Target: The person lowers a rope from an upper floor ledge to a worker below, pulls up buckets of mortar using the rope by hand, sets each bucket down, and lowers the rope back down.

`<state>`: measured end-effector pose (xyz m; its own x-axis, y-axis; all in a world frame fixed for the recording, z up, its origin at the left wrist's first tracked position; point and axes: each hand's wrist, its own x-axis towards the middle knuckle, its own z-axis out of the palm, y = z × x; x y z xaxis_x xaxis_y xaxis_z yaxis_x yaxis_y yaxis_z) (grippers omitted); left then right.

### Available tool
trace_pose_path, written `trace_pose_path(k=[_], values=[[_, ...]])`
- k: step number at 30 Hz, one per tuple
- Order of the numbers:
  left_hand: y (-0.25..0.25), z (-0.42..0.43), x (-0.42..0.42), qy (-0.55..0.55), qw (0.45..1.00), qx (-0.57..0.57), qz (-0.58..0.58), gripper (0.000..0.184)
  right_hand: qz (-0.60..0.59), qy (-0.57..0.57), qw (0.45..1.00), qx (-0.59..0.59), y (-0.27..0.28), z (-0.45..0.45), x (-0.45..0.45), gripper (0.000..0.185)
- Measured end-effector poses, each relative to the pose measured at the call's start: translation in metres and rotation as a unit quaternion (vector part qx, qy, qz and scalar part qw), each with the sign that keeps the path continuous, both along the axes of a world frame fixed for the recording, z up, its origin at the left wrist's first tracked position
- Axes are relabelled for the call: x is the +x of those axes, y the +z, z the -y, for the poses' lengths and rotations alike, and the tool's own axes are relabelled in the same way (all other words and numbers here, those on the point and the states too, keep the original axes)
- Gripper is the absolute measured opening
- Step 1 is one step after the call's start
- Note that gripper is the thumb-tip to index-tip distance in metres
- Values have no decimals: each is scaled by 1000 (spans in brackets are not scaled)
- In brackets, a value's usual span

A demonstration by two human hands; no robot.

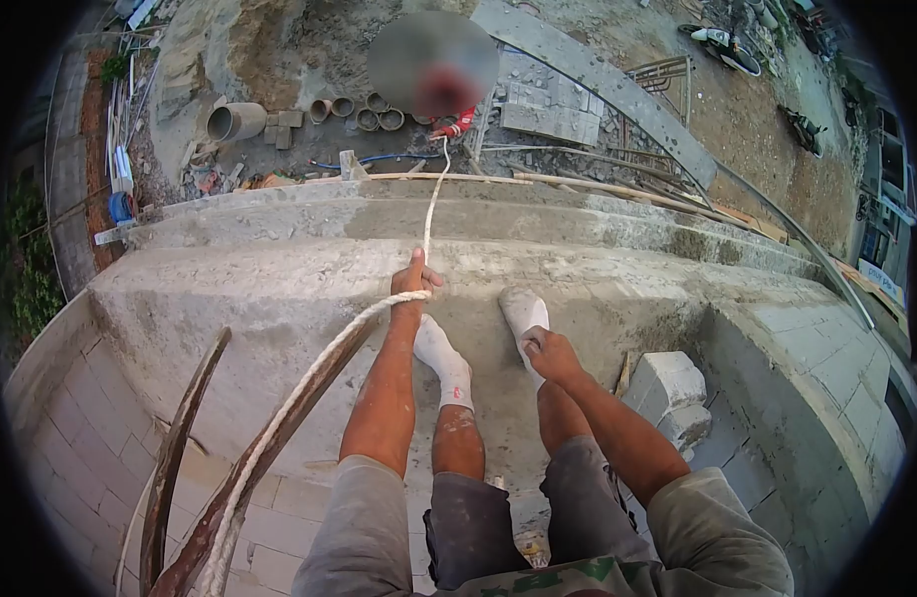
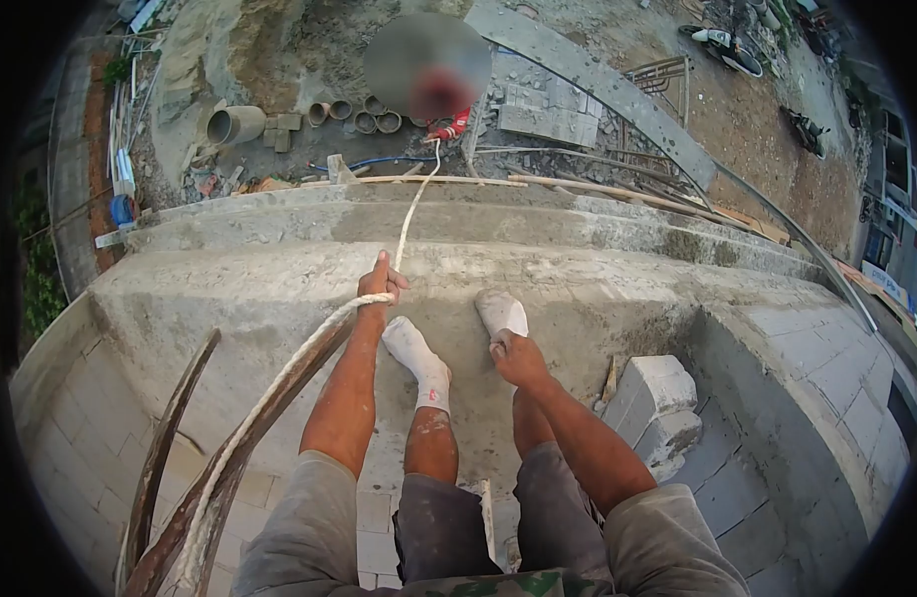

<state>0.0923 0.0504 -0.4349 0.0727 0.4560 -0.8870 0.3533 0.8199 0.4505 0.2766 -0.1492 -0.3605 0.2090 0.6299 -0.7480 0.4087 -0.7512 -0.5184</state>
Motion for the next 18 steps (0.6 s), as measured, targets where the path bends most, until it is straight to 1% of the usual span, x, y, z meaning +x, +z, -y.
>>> trace_pose_path(k=[2,5,8,11,17,18], values=[[-5,-1,0,17,1000,3,-2,67,-1,-3,1000,-6,-4,4,0,17],[-5,0,-1,43,999,3,2,67,14,24,1000,1,-11,5,-7,16],[-6,3,-2,70,998,-5,5,66,3,21,1000,-22,-17,-1,-13,16],[-7,7,-7,98,995,-13,22,65,12,29,1000,2,-32,-14,-20,16],[-7,15,-14,127,990,-19,48,62,44,116,992,-17,-71,-52,-30,17],[-7,16,-14,132,990,-22,51,62,50,116,992,-18,-75,-59,-33,18]])
